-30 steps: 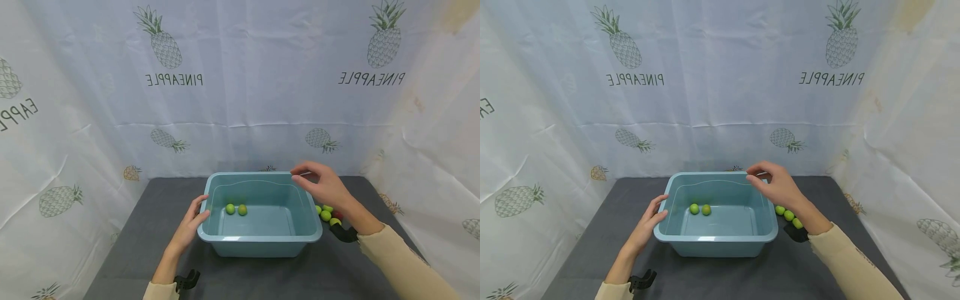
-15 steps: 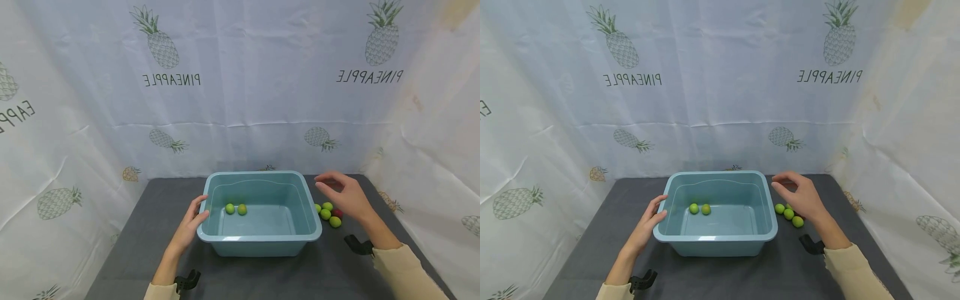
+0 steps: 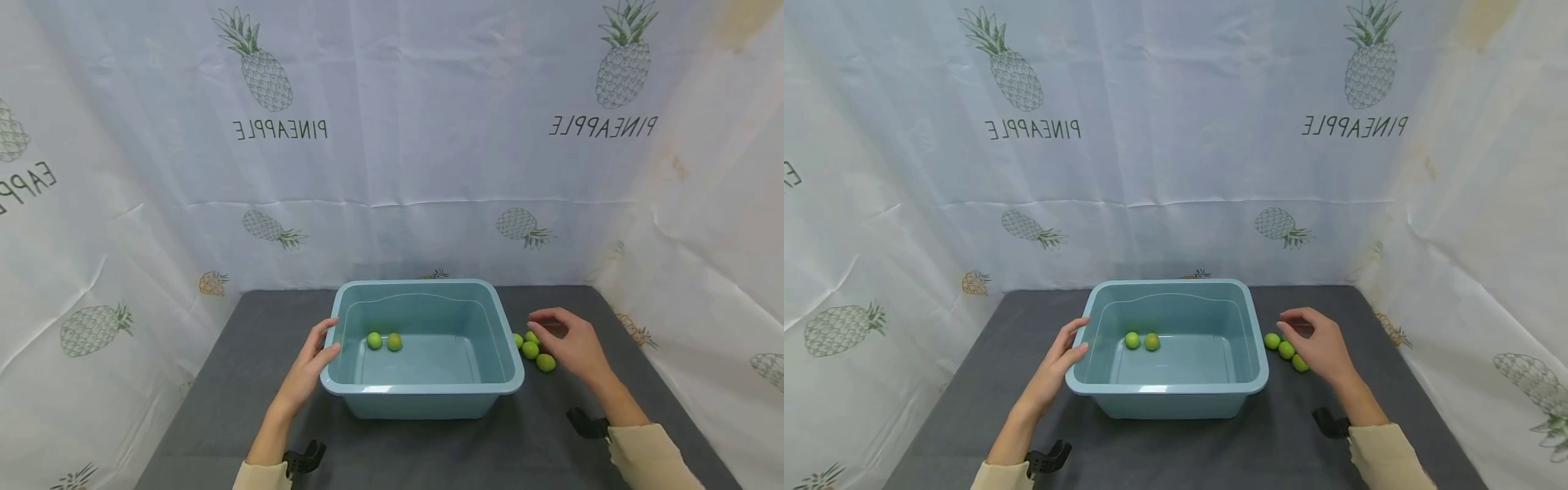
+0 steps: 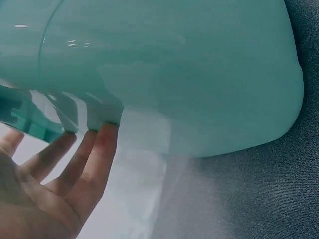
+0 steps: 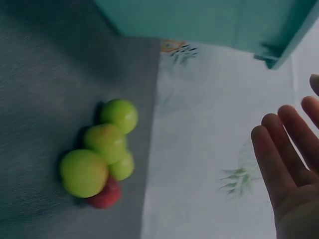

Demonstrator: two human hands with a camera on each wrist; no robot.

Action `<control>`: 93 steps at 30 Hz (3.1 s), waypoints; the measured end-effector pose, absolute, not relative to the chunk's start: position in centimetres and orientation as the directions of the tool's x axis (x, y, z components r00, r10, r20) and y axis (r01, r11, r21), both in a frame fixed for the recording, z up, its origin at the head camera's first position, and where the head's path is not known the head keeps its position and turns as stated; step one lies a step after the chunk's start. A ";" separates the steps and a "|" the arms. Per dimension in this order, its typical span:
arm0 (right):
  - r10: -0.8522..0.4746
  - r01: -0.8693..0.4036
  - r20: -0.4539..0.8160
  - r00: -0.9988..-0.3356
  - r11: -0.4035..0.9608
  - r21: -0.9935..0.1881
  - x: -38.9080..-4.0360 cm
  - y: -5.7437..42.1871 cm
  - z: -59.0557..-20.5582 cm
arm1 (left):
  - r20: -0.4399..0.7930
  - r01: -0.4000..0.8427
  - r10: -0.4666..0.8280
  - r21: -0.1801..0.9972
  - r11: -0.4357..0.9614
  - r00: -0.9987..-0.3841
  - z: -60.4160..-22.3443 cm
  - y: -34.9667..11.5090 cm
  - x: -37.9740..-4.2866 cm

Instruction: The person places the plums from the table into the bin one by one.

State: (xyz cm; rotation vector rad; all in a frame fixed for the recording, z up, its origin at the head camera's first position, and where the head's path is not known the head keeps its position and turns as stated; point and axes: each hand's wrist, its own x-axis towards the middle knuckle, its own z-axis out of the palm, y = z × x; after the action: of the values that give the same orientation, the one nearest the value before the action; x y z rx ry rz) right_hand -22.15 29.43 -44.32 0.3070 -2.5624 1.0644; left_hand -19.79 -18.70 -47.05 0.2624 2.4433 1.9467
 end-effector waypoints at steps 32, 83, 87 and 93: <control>0.031 -0.141 0.256 -0.966 0.766 -0.627 -22.9 34.1 -53.6 | 0.105 0.133 0.143 0.969 0.207 -0.984 -47.1 -18.7 -19.8; -0.030 -0.209 0.251 -0.968 0.651 -0.730 -22.2 32.0 -46.5 | 0.111 0.142 0.155 0.968 0.205 -0.982 -46.7 -18.8 -19.6; -0.057 -0.239 0.261 -0.964 0.620 -0.748 -22.2 31.6 -45.6 | 0.113 0.145 0.156 0.967 0.208 -0.981 -46.7 -18.8 -19.7; -0.084 -0.268 0.273 -0.958 0.595 -0.758 -22.1 30.7 -43.9 | 0.110 0.141 0.155 0.969 0.202 -0.982 -46.7 -18.7 -19.7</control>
State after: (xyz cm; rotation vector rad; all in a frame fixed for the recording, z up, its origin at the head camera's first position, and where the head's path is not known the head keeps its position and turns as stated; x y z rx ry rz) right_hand -22.08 30.73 -43.93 0.2923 -2.6140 1.2934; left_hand -19.72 -18.74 -46.71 0.2987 2.4270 1.9539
